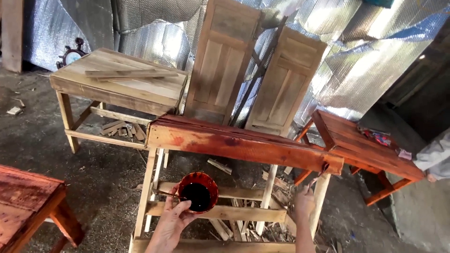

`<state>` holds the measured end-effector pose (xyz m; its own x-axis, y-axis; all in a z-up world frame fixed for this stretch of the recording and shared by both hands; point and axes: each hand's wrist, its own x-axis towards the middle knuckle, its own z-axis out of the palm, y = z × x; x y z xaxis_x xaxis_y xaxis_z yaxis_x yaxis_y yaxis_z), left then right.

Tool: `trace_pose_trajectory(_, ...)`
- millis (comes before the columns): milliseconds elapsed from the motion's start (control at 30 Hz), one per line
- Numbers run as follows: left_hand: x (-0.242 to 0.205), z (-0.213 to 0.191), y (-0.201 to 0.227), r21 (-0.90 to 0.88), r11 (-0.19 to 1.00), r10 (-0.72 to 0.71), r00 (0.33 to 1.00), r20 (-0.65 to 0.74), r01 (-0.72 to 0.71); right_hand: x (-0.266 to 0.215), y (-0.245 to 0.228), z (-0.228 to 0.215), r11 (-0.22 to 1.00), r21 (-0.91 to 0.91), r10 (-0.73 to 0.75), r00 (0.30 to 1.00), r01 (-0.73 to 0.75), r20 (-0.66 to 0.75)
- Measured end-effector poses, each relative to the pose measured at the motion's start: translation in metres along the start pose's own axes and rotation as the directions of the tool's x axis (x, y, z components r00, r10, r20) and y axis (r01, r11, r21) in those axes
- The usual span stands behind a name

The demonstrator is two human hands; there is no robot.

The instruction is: Sanding a wooden furniture frame and applying a dark wood stain using a paintbrush.

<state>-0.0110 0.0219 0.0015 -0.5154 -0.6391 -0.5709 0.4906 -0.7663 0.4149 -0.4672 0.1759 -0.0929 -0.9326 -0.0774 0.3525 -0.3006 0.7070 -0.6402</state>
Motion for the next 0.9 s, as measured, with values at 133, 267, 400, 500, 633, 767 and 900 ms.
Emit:
trace_pose_trajectory(133,-0.002,0.006,0.000,0.040,0.999,0.014,1.000,0.019,-0.015,-0.029,-0.024,0.014,0.844,-0.523,-0.041,0.986,0.119,0.160)
trace_pose_trajectory(267,-0.004,0.012,0.001,0.010,1.000,-0.024,1.000,-0.017,0.025,-0.111,-0.084,-0.001,0.940,0.340,-0.064,0.963,-0.030,0.261)
trace_pose_trajectory(400,0.002,0.007,-0.005,0.059,0.998,0.017,1.000,0.018,-0.018,-0.129,-0.075,0.008,0.903,0.320,-0.357,0.916,0.287,0.183)
trace_pose_trajectory(500,-0.002,0.008,-0.002,0.061,0.998,0.015,1.000,0.005,-0.015,-0.113,-0.079,-0.017,0.910,0.286,-0.361,0.912,0.300,0.195)
trace_pose_trajectory(633,0.001,0.005,0.001,0.064,0.998,0.023,1.000,-0.014,-0.022,-0.056,-0.050,-0.028,0.865,0.412,0.187,0.946,-0.286,0.265)
trace_pose_trajectory(767,0.003,0.006,0.002,0.069,0.997,0.027,1.000,-0.004,-0.027,-0.036,-0.048,-0.040,0.711,0.588,0.237,0.918,-0.387,0.317)
trace_pose_trajectory(900,0.010,0.003,-0.005,0.049,0.998,0.029,1.000,-0.002,-0.028,-0.074,-0.080,-0.040,0.507,0.704,0.203,0.863,-0.497,0.463)
